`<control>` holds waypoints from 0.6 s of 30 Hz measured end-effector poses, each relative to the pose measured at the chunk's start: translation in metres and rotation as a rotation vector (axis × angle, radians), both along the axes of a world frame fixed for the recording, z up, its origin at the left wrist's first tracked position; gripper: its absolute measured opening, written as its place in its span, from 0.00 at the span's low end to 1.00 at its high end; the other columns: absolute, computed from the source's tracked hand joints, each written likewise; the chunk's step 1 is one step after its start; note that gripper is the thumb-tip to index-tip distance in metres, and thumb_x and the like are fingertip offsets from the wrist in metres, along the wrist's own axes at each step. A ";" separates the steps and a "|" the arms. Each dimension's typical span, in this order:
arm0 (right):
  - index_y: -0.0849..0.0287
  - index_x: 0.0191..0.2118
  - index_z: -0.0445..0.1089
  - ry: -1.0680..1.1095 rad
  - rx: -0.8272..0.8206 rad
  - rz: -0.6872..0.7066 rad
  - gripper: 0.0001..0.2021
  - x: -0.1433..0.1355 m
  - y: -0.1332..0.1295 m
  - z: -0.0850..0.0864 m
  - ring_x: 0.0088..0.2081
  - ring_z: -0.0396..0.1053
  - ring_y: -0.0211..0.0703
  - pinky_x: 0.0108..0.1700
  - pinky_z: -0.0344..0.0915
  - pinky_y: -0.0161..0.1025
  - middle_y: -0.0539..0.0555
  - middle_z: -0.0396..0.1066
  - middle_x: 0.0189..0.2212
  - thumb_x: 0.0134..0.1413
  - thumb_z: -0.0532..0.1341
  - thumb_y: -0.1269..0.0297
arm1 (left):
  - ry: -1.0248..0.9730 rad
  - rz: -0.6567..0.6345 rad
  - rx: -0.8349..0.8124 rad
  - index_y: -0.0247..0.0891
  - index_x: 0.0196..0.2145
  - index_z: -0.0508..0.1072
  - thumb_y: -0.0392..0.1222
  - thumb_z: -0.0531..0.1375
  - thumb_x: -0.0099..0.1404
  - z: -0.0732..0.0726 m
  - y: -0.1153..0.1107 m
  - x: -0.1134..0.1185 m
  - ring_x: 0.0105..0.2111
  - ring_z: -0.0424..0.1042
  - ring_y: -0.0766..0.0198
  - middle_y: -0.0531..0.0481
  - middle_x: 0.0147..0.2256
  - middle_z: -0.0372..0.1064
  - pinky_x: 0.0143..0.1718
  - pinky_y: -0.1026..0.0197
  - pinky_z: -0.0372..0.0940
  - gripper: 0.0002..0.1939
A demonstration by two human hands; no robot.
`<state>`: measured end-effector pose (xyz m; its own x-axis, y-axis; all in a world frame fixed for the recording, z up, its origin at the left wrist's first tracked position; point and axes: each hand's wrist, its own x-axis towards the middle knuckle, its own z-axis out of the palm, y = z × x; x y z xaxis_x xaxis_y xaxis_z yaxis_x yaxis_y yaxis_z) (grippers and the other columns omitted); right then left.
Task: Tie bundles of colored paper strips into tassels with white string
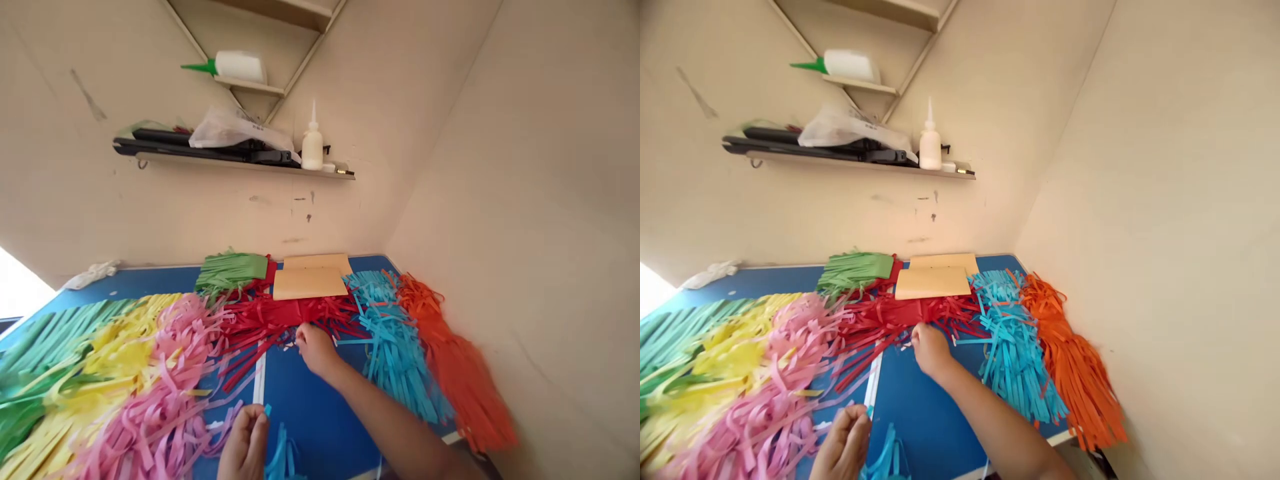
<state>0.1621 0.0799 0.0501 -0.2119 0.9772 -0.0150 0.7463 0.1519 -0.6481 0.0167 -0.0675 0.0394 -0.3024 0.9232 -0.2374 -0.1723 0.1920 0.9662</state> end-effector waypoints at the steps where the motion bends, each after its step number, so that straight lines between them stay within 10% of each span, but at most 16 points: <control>1: 0.58 0.40 0.75 0.076 -0.019 0.030 0.07 0.003 -0.014 0.003 0.36 0.77 0.41 0.40 0.67 0.33 0.52 0.78 0.32 0.59 0.61 0.73 | -0.019 -0.024 -0.006 0.41 0.28 0.68 0.70 0.64 0.48 -0.001 0.003 0.001 0.17 0.54 0.70 0.59 0.18 0.55 0.17 0.67 0.55 0.28; 8: 0.61 0.32 0.77 0.976 -0.453 -0.079 0.18 0.022 -0.105 -0.009 0.26 0.76 0.45 0.29 0.69 0.35 0.51 0.76 0.22 0.39 0.73 0.51 | 0.051 -0.147 -0.005 0.40 0.25 0.70 0.70 0.63 0.50 0.017 0.002 0.016 0.18 0.57 0.69 0.56 0.20 0.62 0.20 0.66 0.58 0.28; 18: 0.58 0.25 0.78 1.353 -0.400 -0.159 0.10 0.032 -0.138 0.003 0.20 0.69 0.34 0.25 0.60 0.30 0.49 0.74 0.21 0.41 0.75 0.58 | 0.518 -0.246 0.291 0.42 0.32 0.76 0.55 0.59 0.64 0.026 -0.016 0.027 0.24 0.71 0.65 0.54 0.24 0.72 0.25 0.67 0.66 0.15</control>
<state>0.1940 -0.0577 0.0529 -0.1759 0.9698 -0.1692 -0.4835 -0.2348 -0.8433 0.0439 -0.0838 0.0657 -0.0815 0.9847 0.1538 0.3467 -0.1167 0.9307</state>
